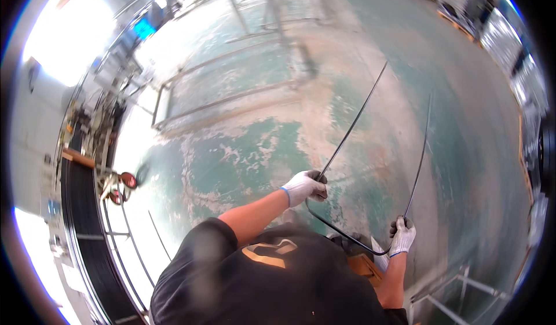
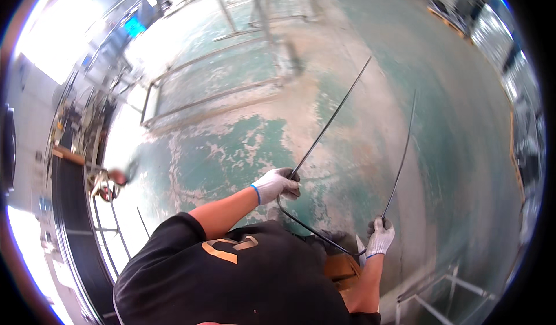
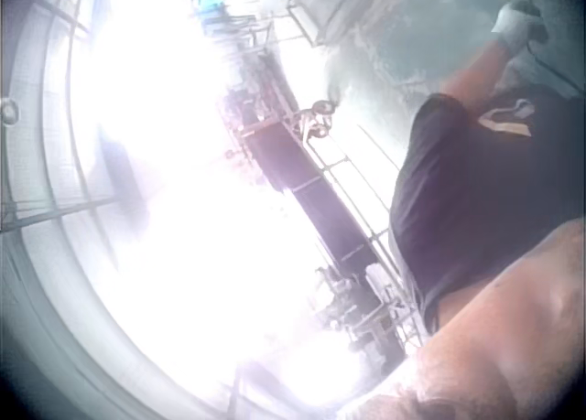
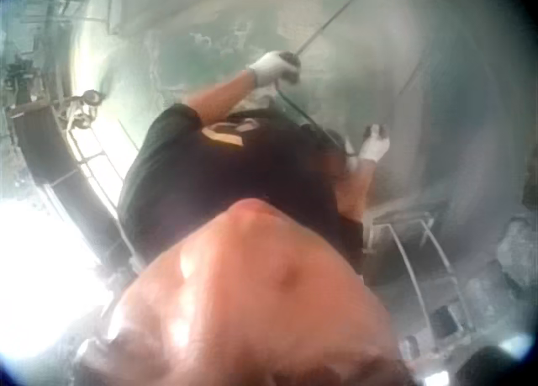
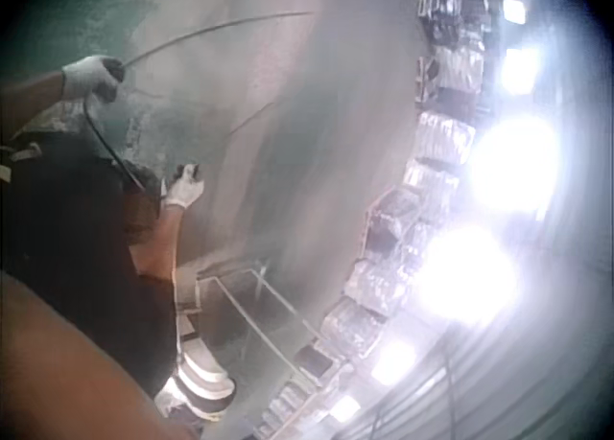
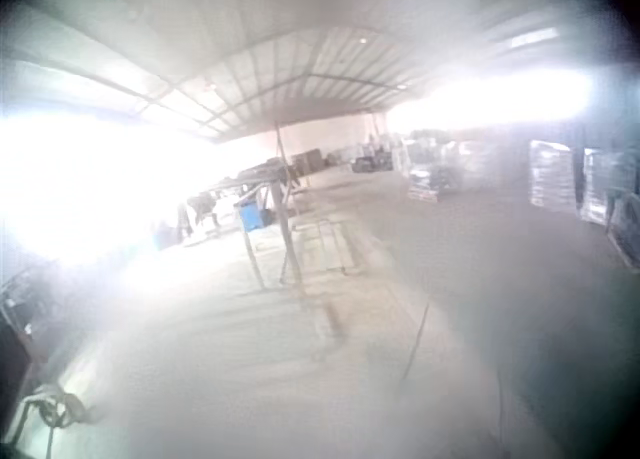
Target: The person measures a metal rod against a wooden board, then repeatedly picks up bundles of long metal rods and feeds them into a bending machine. The person removes the bent rods and stacks them on a rack.
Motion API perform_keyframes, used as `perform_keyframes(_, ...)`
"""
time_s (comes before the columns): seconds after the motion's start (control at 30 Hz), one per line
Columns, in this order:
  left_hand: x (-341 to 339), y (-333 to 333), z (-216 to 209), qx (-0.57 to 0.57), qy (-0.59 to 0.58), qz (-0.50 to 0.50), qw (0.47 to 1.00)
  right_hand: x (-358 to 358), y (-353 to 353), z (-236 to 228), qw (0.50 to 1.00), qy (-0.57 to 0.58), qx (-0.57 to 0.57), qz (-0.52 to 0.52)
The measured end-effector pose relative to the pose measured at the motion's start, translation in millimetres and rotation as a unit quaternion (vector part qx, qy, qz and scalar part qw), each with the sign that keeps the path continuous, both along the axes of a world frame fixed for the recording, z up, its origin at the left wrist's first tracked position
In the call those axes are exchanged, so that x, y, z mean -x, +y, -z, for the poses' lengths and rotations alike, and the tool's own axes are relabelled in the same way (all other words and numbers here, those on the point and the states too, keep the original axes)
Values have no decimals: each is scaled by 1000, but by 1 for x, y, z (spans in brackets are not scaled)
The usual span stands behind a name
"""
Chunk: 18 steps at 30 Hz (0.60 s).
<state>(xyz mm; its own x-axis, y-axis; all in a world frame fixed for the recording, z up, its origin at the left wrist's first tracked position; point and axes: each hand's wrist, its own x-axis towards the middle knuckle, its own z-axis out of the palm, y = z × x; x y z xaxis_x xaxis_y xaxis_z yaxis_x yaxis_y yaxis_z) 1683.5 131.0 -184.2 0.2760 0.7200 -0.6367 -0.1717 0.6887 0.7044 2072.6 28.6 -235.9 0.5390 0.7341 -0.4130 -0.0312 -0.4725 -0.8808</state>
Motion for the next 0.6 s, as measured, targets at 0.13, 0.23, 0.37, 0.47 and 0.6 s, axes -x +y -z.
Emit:
perform_keyframes(0.13,173,-11,10,-105,-108,-118,982,121,78,-12,980,43,-9,-194)
perform_keyframes(0.23,282,-25,-14,-272,19,-136,952,251,116,-55,963,87,-46,-253)
perform_keyframes(0.37,369,-26,-99,-112,-197,-360,905,362,167,-49,904,237,33,-353)
perform_keyframes(0.47,453,-20,-106,-133,-142,-452,871,464,195,-38,855,94,-105,-499)
perform_keyframes(0.6,581,6,-112,-149,-148,-553,807,595,250,-23,772,121,-131,-610)
